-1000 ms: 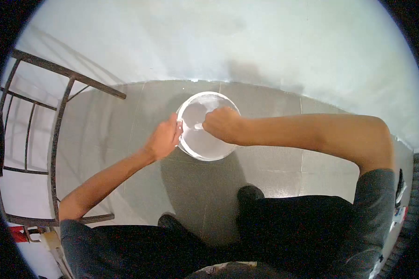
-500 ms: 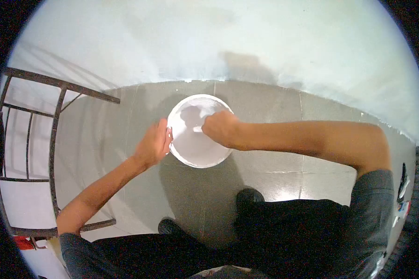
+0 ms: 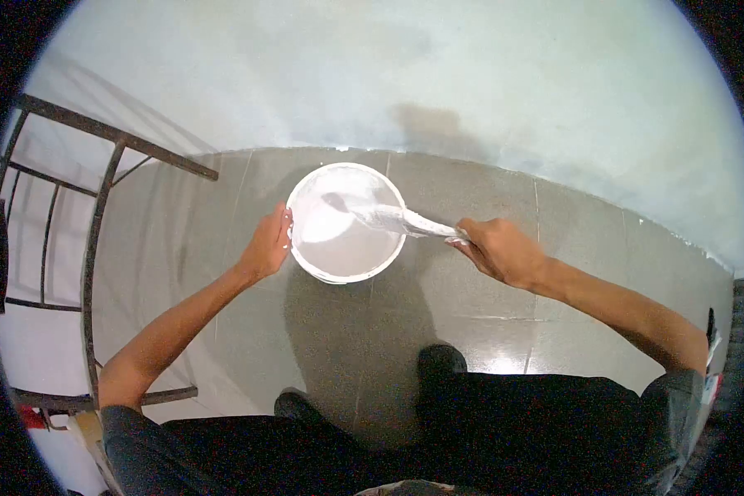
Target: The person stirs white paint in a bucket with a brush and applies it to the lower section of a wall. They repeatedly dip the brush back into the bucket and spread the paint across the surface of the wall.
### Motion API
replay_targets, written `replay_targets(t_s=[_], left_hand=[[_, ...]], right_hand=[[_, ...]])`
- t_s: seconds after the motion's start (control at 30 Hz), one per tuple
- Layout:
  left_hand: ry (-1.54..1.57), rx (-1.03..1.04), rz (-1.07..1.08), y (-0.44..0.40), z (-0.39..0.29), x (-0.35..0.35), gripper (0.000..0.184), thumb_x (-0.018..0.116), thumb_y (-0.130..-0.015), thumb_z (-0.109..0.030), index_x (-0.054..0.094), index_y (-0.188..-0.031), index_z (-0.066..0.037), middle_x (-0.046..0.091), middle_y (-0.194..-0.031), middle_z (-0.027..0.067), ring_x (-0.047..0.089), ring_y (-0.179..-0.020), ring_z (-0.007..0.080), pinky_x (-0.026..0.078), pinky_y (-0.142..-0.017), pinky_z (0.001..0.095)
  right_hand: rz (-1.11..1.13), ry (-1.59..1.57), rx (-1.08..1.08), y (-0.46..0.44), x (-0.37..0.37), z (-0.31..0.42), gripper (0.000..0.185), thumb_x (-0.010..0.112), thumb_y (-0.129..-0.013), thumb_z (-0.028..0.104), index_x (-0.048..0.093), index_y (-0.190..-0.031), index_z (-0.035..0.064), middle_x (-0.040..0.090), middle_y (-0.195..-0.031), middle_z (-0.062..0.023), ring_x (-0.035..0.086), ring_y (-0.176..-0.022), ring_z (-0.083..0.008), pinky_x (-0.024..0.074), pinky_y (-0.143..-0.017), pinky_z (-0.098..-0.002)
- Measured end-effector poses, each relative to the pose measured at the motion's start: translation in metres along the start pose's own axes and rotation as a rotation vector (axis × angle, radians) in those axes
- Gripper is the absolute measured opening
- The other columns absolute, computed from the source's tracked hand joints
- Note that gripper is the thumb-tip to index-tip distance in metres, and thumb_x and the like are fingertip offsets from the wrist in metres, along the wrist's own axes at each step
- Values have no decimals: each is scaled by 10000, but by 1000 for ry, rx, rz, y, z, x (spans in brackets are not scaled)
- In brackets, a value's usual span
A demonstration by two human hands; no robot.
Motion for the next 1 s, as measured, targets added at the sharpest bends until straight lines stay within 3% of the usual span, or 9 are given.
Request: replay_targets(t_s=[0.13, 0.3, 0.4, 0.6, 0.7, 0.83, 1.0], left_hand=[[-34, -4, -28, 10, 1, -5, 230, 356, -945, -166, 410, -838, 30, 522, -728, 270, 500, -678, 447, 369, -619, 491], [-100, 31, -79, 37, 20, 7, 258, 336, -954, -194, 419, -863, 33, 520, -806, 289, 498, -743, 461, 365, -659, 495], [85, -279, -6, 49, 32, 13, 289, 319, -961, -218, 427, -883, 39, 529, -807, 298, 508, -755, 469, 373, -674, 497], [137, -224, 10, 51, 26, 17, 279, 338, -966, -240, 420, -935, 24, 551, -770, 245, 544, -696, 380, 406, -664, 443], [210, -195, 16, 48, 23, 20, 300, 310, -974, -230, 412, -882, 36, 546, -781, 295, 543, -740, 443, 386, -672, 479], [240, -247, 116, 43, 24, 27, 313, 315, -983, -268, 388, -887, 21, 518, -733, 264, 532, -686, 391, 387, -659, 464], [266, -234, 142, 45, 31, 35, 326, 307, -988, -299, 360, -896, 9, 489, -703, 235, 514, -648, 340, 387, -633, 439]], right_hand=[[-74, -15, -116, -5, 3, -1, 212, 536, -904, 202, 511, -870, -6, 530, -572, -193, 531, -476, -337, 409, -478, -432], [-22, -79, -35, -17, 7, -2, 202, 530, -907, 192, 510, -859, -3, 520, -567, -190, 520, -469, -337, 401, -473, -429], [-11, -81, -58, -18, 6, -3, 196, 530, -907, 189, 513, -864, -2, 519, -566, -190, 517, -466, -338, 400, -471, -425], [10, -71, -77, -21, 2, 6, 194, 538, -902, 195, 519, -875, 4, 529, -587, -195, 530, -490, -344, 406, -476, -423], [-30, -39, -124, -22, 3, 7, 187, 544, -896, 192, 523, -877, 7, 540, -610, -195, 540, -506, -342, 414, -482, -425], [-28, 61, -163, -19, 1, 4, 178, 552, -889, 184, 526, -882, 7, 552, -627, -183, 544, -506, -336, 424, -486, -425], [-22, -44, -97, -22, -10, 8, 180, 552, -894, 175, 548, -876, -4, 543, -588, -165, 516, -450, -282, 403, -453, -389]])
Point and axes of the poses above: each hand's wrist, its own y-axis away from the middle knuckle, its own x-axis out of the palm, z = x × y, the point moved 7 cm from there along -y, towards the middle knuckle
